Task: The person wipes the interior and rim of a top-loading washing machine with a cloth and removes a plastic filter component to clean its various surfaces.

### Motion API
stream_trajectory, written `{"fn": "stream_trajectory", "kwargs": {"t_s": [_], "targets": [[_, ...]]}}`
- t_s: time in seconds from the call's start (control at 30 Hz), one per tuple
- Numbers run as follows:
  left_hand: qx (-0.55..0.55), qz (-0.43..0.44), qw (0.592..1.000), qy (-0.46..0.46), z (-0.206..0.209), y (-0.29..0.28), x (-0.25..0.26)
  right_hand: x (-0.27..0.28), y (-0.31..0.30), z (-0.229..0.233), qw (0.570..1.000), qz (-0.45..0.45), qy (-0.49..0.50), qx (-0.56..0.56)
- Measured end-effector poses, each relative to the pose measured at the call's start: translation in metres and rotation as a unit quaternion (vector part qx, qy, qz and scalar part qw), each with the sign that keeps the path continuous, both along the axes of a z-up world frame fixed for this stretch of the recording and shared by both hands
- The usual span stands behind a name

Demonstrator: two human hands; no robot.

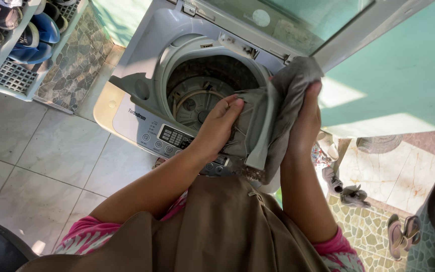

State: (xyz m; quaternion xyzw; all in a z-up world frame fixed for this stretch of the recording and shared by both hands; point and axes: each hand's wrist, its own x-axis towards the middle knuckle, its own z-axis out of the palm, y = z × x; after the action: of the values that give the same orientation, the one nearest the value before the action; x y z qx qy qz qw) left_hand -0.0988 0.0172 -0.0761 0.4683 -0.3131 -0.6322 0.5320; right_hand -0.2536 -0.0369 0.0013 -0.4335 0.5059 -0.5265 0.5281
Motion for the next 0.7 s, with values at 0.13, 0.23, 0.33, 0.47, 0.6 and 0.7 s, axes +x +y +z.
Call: {"fn": "stream_trajectory", "kwargs": {"t_s": [0.13,0.23,0.33,0.47,0.6,0.7], "targets": [[-0.058,0.054,0.993,-0.089,-0.009,0.007,-0.008,0.005,0.046,0.011,0.953,0.194,0.036,-0.228],[-0.071,0.021,0.981,-0.179,-0.008,0.005,-0.015,0.0,0.052,0.007,0.781,0.141,0.355,-0.494],[-0.029,-0.01,0.982,-0.186,-0.012,0.004,-0.027,-0.008,0.025,-0.009,0.883,0.126,0.249,-0.378],[-0.031,-0.016,0.993,-0.112,-0.022,0.009,-0.036,-0.009,-0.009,-0.014,0.945,0.046,0.304,-0.116],[-0.038,0.016,0.986,-0.16,-0.025,0.006,-0.031,-0.017,-0.014,-0.003,0.995,0.09,0.01,0.043],[-0.021,0.089,0.992,-0.084,-0.021,-0.006,-0.023,-0.012,0.034,-0.012,0.968,0.153,0.078,-0.18]]}}
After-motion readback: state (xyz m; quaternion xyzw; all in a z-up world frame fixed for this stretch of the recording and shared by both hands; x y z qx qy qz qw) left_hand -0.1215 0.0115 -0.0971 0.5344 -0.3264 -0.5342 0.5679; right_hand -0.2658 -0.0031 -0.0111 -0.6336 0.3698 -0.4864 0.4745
